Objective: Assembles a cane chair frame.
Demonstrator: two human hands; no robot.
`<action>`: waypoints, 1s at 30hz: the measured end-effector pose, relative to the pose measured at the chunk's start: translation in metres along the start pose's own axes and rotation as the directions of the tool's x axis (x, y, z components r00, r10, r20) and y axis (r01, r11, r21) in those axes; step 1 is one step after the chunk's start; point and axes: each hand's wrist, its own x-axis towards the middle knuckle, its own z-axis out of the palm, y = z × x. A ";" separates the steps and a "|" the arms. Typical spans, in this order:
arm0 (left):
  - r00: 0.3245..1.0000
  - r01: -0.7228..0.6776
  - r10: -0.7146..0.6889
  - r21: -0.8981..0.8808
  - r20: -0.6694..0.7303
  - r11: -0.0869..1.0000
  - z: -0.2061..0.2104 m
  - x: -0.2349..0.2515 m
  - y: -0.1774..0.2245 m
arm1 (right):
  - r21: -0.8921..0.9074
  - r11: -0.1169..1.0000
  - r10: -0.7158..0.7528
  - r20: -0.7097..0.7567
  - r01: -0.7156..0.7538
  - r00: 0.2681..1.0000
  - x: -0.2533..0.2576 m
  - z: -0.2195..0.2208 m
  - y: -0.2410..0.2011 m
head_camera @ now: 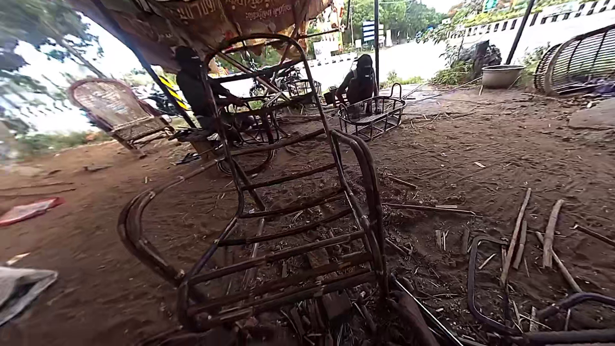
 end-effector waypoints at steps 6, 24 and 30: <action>0.999 0.028 -0.027 -0.103 0.019 0.994 -0.007 -0.008 0.003 | -0.227 0.974 0.065 0.176 -0.023 0.982 -0.052 -0.028 -0.047; 0.655 -0.606 0.359 0.179 0.665 0.775 -0.037 -0.110 0.081 | -0.446 0.866 0.162 -0.180 -0.228 0.970 -0.048 -0.042 0.028; 0.097 -0.797 0.904 -0.511 0.417 0.321 -0.124 -0.193 0.167 | -0.215 0.943 0.245 -0.066 -0.254 0.967 -0.060 -0.092 0.002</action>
